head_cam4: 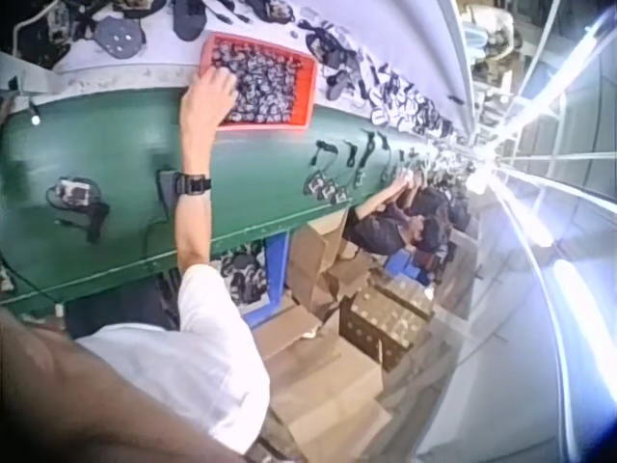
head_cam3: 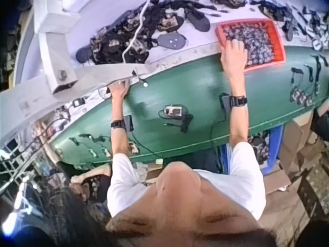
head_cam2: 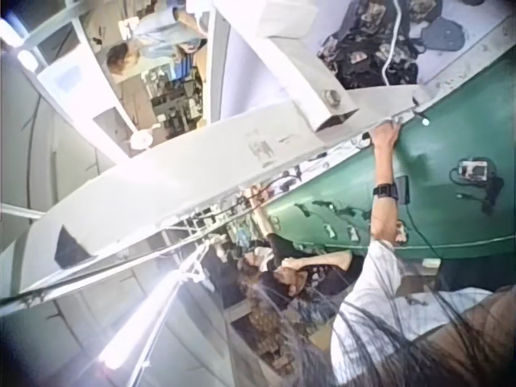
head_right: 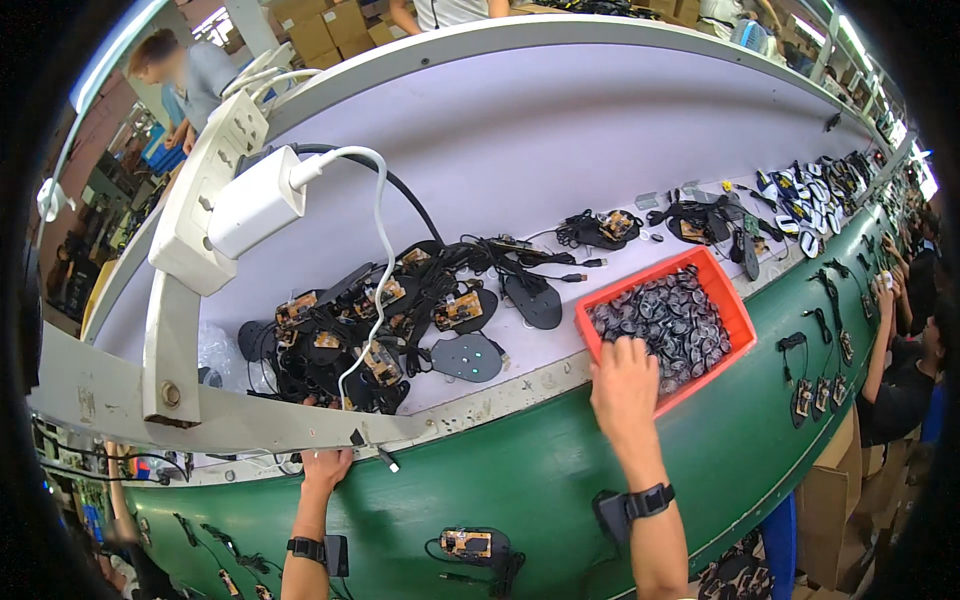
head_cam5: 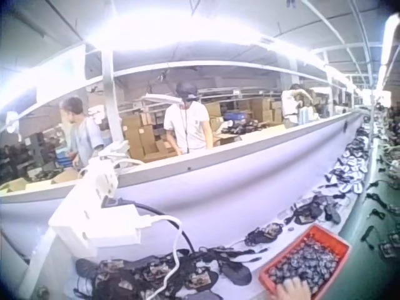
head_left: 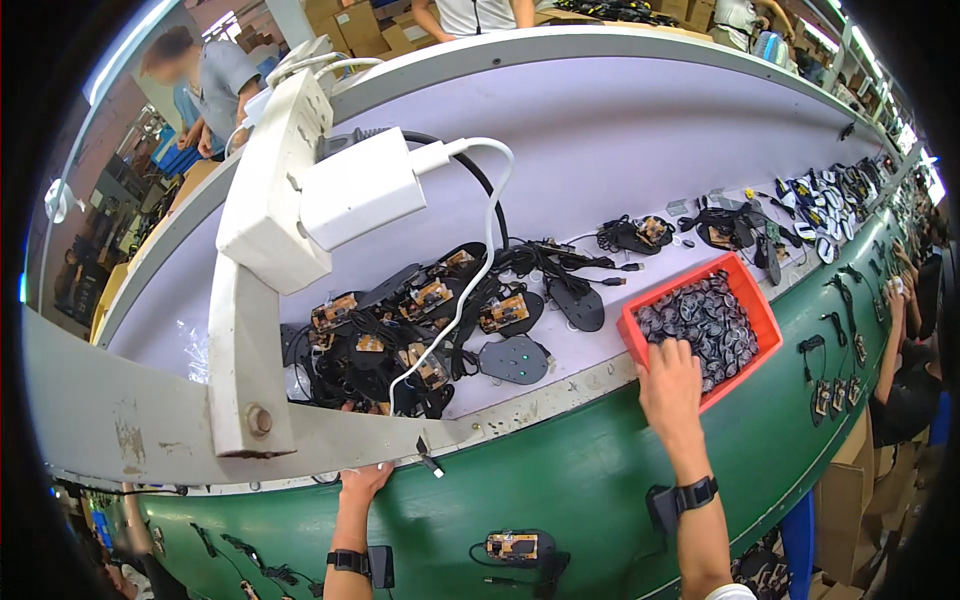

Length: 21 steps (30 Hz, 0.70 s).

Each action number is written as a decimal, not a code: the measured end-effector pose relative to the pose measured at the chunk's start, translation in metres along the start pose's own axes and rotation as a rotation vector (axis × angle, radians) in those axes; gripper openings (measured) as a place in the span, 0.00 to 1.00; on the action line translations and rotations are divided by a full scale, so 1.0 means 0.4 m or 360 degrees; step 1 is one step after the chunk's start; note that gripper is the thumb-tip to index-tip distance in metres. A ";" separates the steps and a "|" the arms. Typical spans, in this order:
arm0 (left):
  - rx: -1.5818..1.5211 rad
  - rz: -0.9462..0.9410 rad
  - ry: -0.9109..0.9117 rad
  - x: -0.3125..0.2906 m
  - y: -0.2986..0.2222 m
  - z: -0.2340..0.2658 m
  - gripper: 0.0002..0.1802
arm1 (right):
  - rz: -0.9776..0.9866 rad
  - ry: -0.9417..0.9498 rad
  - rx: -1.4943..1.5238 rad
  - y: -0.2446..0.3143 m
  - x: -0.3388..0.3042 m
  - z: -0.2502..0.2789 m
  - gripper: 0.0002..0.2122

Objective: The worker is assembling computer mice on an electronics factory assembly line, applying adhesive tape and connecting components.

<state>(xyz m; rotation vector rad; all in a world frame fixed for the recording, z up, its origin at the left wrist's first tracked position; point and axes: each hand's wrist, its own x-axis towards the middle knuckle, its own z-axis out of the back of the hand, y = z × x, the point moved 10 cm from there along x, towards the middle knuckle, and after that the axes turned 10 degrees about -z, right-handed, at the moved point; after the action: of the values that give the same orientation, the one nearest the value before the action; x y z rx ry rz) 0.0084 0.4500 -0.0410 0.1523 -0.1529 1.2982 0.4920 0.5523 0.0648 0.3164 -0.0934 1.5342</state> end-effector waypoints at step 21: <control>-0.0374 0.0349 0.0431 0.019 -0.047 0.061 0.30 | 0.0407 0.0093 0.0581 0.622 -0.089 -0.107 0.11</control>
<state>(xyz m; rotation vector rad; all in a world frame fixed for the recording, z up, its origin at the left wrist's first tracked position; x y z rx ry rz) 0.0279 0.4476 -0.0161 -0.2465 -0.0906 1.4935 0.2383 0.5302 0.0503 0.5653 0.2026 1.8129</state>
